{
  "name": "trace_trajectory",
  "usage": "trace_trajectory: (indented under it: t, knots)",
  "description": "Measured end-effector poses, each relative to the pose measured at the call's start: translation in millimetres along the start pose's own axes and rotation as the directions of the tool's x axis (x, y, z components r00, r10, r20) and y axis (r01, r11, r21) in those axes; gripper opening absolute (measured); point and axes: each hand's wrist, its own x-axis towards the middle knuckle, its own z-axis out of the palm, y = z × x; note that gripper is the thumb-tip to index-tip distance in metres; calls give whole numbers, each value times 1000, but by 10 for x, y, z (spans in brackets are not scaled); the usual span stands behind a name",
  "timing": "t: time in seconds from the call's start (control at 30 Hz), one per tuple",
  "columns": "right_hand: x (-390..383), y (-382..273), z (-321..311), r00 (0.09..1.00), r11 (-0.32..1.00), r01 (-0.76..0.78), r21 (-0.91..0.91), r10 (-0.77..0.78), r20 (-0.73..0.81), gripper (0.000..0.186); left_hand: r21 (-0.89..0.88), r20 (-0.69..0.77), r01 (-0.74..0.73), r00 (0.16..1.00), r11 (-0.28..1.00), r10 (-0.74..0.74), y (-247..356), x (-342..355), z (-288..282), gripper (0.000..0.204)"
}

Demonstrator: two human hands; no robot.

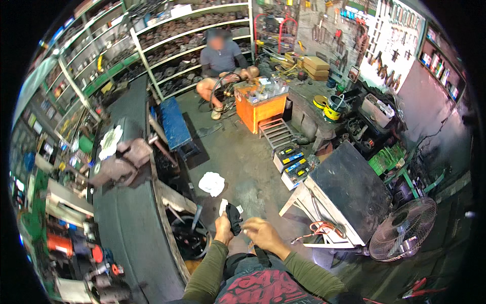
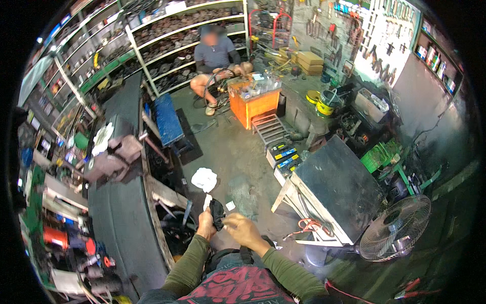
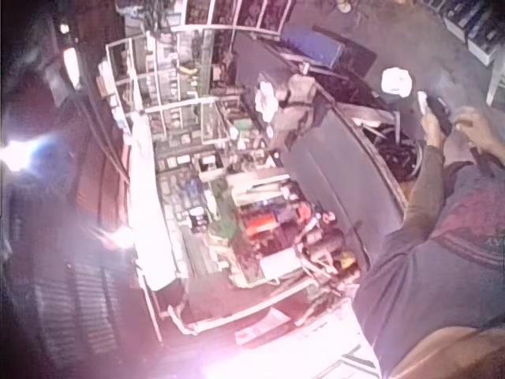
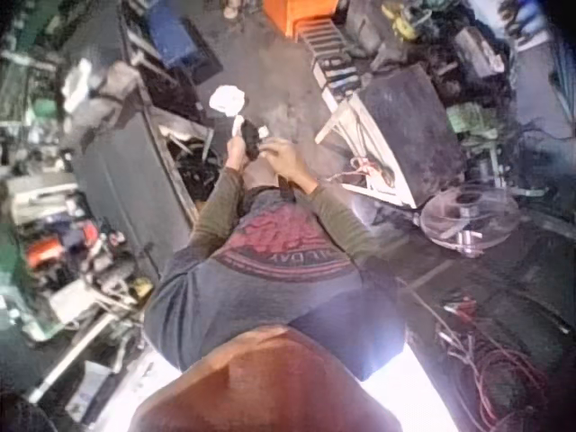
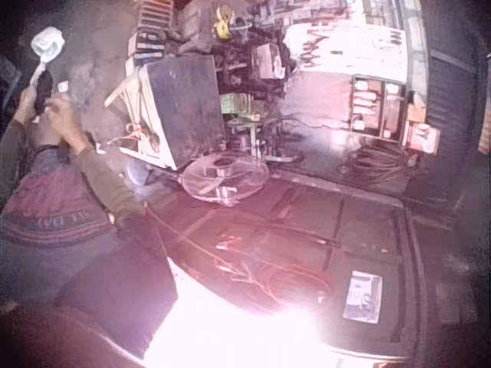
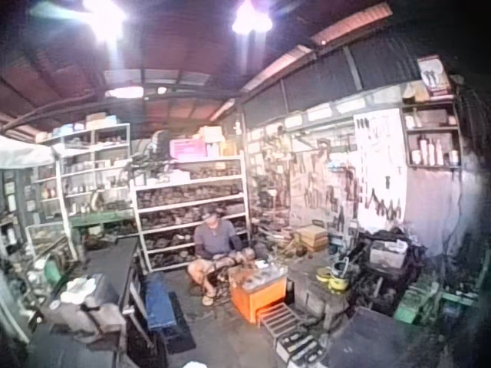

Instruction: The person cleans a workbench with a cloth, then moves to a sink area to rinse a cylindrical mechanical part. They return to the workbench and use a wrench to loosen and remove a bolt from a small mechanical assembly, placing the parts on the bench.

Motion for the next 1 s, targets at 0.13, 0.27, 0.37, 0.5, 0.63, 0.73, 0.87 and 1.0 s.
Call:
trace_trajectory:
  t: [0.13,0.27,0.37,0.5,0.63,0.73,0.87,1.0]
  knots:
    - [1017,-233,-322,903,857,-317,405,404,-147,48,229,175,-155,978,961,116,927,125,660,49]
    - [1786,560,-530,828,886,-204,416,383,-411,13,429,314,-130,949,894,-12,921,789,1454,42]
    - [2448,763,-611,818,927,-274,256,365,-445,21,188,496,-209,863,960,90,1039,1467,1428,36]
    - [3490,1024,-782,919,944,-262,203,308,-246,31,368,334,-284,929,885,159,1684,2036,1640,35]
    - [4445,335,-983,952,901,-305,308,296,78,27,732,248,-595,687,333,683,2239,2907,1461,44]
    - [4765,861,-1455,885,730,-456,509,432,173,22,709,70,-339,906,618,417,2600,3224,1968,56]
    - [5007,1189,-1755,926,882,-361,301,378,3,20,155,-200,-66,975,986,96,2967,3627,1921,53]
    - [5003,1495,-2383,852,830,-504,238,523,-16,37,225,-31,-47,998,973,55,3012,4171,2047,48]
